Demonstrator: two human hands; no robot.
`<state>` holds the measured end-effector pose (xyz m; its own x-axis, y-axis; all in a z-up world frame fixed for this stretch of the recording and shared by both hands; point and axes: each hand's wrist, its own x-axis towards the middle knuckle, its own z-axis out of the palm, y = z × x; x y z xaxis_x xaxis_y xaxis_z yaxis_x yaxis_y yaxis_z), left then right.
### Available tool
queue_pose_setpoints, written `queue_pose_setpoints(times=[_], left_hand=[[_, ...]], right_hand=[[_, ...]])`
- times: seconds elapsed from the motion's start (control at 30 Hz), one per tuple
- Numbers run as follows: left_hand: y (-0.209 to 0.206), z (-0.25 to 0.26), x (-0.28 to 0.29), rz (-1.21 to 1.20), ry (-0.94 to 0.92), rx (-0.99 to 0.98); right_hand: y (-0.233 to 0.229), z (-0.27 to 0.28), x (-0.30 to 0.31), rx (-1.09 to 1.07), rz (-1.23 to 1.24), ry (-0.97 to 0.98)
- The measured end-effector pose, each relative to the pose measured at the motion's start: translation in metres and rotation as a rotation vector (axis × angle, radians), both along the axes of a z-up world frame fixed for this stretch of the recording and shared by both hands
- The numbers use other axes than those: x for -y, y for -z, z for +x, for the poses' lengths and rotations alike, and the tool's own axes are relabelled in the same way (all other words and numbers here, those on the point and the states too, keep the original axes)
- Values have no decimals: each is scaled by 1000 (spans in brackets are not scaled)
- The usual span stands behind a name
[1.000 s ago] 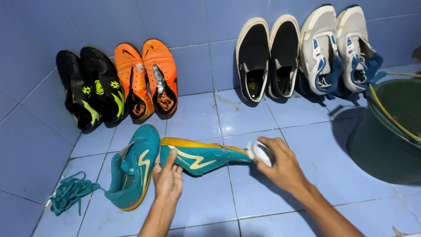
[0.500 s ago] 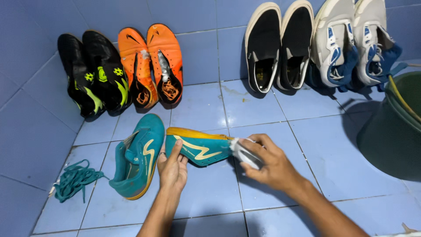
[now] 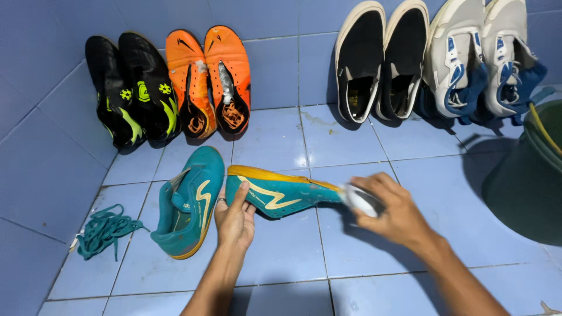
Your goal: The person cleans the upper and sole of a teal athletic shoe with a white cloth, holding and turning the shoe by hand to reach different sides.
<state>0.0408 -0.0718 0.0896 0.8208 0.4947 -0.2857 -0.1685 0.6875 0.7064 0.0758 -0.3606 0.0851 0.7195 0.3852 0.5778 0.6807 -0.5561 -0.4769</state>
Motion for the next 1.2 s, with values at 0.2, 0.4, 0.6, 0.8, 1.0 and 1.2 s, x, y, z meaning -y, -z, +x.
queue_pose_setpoints(times=[0.2, 0.4, 0.6, 0.8, 1.0, 1.2], left_hand=[[14, 5, -2, 14, -6, 5], [12, 6, 0, 25, -7, -2], [4, 2, 1, 23, -10, 2], [8, 3, 2, 29, -5, -4], [-1, 0, 3, 18, 3, 5], [7, 2, 1, 23, 13, 6]], right_hand=[[9, 6, 7, -110, 40, -70], [-3, -3, -22, -22, 79, -92], [10, 10, 21, -81, 8, -71], [-6, 4, -15, -52, 86, -175], [10, 15, 7, -24, 96, -143], [2, 15, 14, -90, 43, -161]])
